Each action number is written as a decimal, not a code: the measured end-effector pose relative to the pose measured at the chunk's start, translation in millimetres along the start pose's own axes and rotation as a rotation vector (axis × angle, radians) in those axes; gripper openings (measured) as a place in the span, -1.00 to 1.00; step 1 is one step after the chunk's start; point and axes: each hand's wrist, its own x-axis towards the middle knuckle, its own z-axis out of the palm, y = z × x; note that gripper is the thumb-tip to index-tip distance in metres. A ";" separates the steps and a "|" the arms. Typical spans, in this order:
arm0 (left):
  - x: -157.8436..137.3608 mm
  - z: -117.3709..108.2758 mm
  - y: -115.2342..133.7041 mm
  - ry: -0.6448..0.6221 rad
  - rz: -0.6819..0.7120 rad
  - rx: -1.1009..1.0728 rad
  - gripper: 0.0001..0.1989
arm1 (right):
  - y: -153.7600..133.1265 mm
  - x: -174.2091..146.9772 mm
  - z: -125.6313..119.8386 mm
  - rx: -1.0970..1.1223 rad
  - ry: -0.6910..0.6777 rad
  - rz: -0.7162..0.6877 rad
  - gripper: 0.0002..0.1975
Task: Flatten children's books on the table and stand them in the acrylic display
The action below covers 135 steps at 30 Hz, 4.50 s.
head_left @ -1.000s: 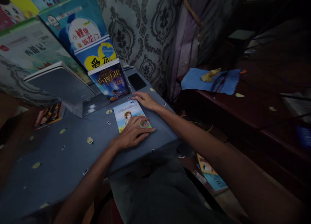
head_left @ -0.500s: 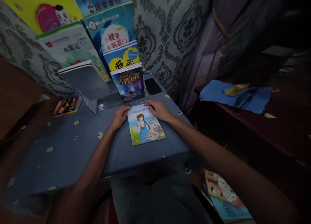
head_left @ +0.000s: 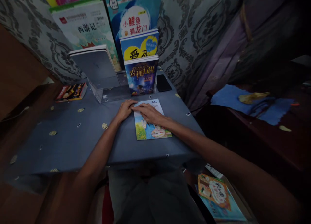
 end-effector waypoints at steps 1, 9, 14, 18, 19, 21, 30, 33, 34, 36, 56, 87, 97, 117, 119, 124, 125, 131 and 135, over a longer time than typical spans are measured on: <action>0.0 0.2 -0.5 -0.002 -0.002 -0.005 -0.66 | -2.5 -1.2 1.4 0.024 -0.010 -0.013 -0.42; -1.0 1.3 -1.9 0.004 -0.001 0.008 -0.66 | -30.8 -28.4 0.4 0.098 -0.060 -0.029 -0.46; -1.3 2.0 -2.9 0.000 0.013 0.012 -0.68 | -64.9 -56.8 -1.5 0.146 -0.069 -0.068 -0.48; -1.4 3.8 -4.6 0.013 0.018 0.013 -0.68 | -92.8 -79.9 6.9 0.161 -0.042 -0.059 -0.49; -1.4 4.3 -5.2 0.017 0.020 0.015 -0.68 | -98.1 -84.4 9.8 0.152 -0.036 -0.057 -0.49; -1.4 4.9 -6.3 0.022 0.027 0.018 -0.69 | -106.5 -90.8 15.0 0.116 -0.052 -0.068 -0.49; -1.5 2.6 -5.3 0.017 0.043 0.017 -0.68 | -121.3 -110.1 16.6 -0.064 -0.072 0.071 -0.43; -1.5 2.9 -6.0 0.022 0.040 0.025 -0.69 | -119.3 -128.3 12.9 -0.124 -0.028 0.138 -0.40; -1.5 3.1 -6.5 0.023 0.038 0.026 -0.69 | -118.0 -135.2 11.7 -0.147 -0.007 0.162 -0.39; -1.7 3.5 -7.1 0.023 0.037 0.027 -0.69 | -114.5 -148.7 9.5 -0.191 0.038 0.206 -0.37; -4.4 4.1 3.4 0.057 0.072 0.046 -0.70 | -21.5 -84.6 -30.2 -0.010 0.021 0.517 -0.47; -19.3 -12.2 77.6 -0.063 -0.355 0.640 -0.65 | 37.1 -24.9 -34.4 0.579 0.522 0.671 -0.69; -12.6 -10.7 79.3 -0.089 -0.279 0.717 -0.68 | 25.7 -30.2 -46.9 0.973 0.527 0.815 -0.88; -7.9 2.0 47.3 0.051 -0.160 0.583 -0.62 | 27.6 -26.5 -36.5 0.952 0.386 0.770 -0.98; -8.1 3.3 43.5 0.057 -0.147 0.529 -0.62 | 34.0 -23.9 -36.4 0.858 0.453 0.803 -0.93; -9.5 8.9 41.3 0.077 -0.130 0.472 -0.63 | 38.9 -28.4 -40.6 0.566 0.559 0.798 -0.69; -9.9 9.9 41.1 0.075 -0.122 0.463 -0.63 | 36.6 -30.2 -40.6 0.468 0.550 0.758 -0.67; -10.6 12.9 37.9 0.043 -0.109 0.471 -0.63 | 16.6 -33.4 -28.9 -0.055 0.307 0.457 -0.62; -10.1 13.0 37.3 0.039 -0.079 0.488 -0.65 | 14.5 -31.4 -21.2 -0.151 0.176 0.472 -0.60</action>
